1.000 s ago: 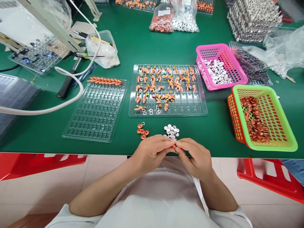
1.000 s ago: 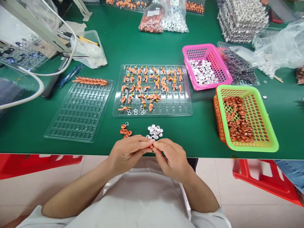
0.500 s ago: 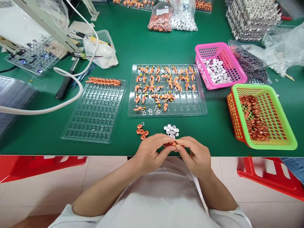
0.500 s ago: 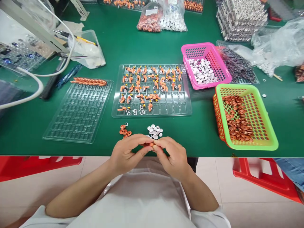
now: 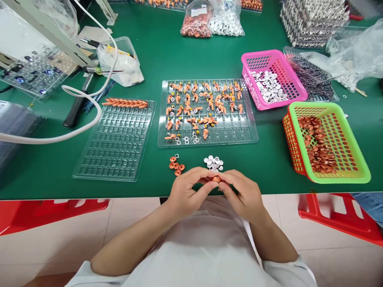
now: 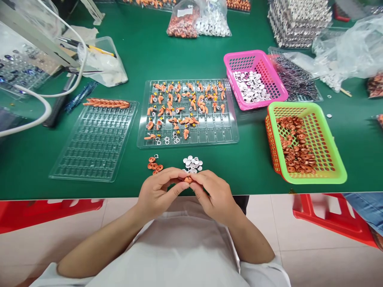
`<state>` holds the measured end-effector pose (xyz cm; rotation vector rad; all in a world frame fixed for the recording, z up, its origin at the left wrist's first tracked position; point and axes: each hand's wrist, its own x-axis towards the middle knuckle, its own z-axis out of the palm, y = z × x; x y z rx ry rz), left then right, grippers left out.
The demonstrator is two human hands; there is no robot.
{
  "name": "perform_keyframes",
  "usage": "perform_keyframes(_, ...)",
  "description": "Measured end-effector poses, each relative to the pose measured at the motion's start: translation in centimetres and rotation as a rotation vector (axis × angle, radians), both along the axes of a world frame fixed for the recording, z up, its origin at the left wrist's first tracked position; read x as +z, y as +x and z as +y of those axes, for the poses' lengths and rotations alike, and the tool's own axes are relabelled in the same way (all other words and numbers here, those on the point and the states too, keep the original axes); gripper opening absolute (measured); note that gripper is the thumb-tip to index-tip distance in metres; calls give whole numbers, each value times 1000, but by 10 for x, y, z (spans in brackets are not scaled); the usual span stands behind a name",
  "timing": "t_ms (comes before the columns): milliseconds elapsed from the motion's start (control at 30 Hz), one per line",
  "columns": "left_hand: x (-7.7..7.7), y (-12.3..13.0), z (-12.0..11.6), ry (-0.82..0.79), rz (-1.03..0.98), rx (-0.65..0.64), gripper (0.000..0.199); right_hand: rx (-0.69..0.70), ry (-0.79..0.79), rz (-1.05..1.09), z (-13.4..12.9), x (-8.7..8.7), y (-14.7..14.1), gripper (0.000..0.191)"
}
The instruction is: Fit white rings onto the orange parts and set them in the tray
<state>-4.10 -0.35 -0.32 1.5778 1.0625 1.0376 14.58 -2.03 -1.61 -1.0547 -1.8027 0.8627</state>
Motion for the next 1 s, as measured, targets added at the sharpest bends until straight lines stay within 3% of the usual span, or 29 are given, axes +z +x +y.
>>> perform_keyframes(467, -3, 3, -3, -426, -314, 39, 15, -112, 220, -68, -4, -10, -9, 27)
perform_keyframes(767, -4, 5, -6, -399, -337, 55, 17, -199, 348, -99, -7, -10, -15, 25)
perform_keyframes(1000, -3, 4, -4, -396, -310, 61, 14, -161, 355, -128, -6, -12, -14, 27)
